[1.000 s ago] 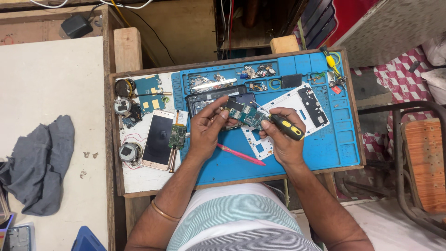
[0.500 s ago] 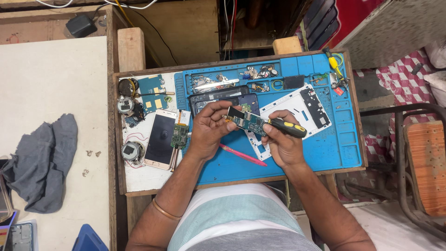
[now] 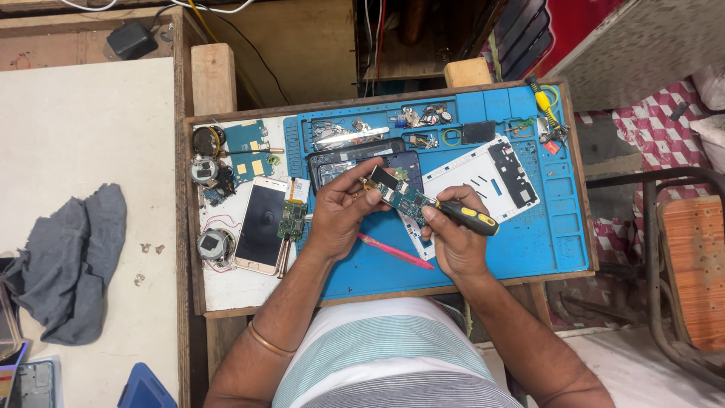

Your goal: The person works at a repair bench on a disassembled smartphone, using a screwdriver to unscrew and pry components from the phone motherboard. They lift the board out of the phone frame, reposition it, and continue unscrewing and adjusting small board components by hand and with the screwdriver.

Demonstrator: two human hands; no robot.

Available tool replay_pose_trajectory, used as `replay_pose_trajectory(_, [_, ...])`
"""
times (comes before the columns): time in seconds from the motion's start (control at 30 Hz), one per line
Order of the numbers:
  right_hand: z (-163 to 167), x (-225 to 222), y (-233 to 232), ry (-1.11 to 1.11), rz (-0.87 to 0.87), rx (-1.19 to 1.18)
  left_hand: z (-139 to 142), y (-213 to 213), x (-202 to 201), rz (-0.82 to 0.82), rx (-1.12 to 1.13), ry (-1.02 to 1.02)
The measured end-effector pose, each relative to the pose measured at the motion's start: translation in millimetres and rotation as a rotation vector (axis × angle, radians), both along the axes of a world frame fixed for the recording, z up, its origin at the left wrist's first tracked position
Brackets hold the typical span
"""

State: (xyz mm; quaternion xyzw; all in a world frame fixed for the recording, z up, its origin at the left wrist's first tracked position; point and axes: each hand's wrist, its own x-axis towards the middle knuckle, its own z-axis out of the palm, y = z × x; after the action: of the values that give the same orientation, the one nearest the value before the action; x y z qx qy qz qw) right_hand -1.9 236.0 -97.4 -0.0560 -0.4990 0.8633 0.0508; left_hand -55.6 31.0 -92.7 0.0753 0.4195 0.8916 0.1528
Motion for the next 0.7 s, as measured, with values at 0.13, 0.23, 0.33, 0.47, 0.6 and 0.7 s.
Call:
replay_pose_trajectory(0.13, [0, 2, -2, 0.053, -0.016, 0.062, -1, 0, 0, 0.017, -0.015, -0.004])
replay_pose_trajectory(0.23, [-2, 4, -3, 0.096, -0.020, 0.134, -5, 1, 1, 0.049, -0.031, -0.001])
replay_pose_trajectory(0.33, [-4, 4, -5, 0.096, -0.011, 0.173, -9, 1, 0, 0.098, -0.035, 0.009])
replay_pose_trajectory(0.47, [-4, 3, -4, 0.080, -0.022, 0.306, -14, 1, -2, 0.159, -0.044, -0.007])
replay_pose_trajectory(0.6, [-1, 1, 3, 0.279, -0.066, 0.462, -18, 0, -4, 0.232, -0.086, 0.022])
replay_pose_trajectory(0.7, [5, 0, 12, 0.387, -0.072, 0.533, -19, 0, -4, 0.267, -0.108, 0.046])
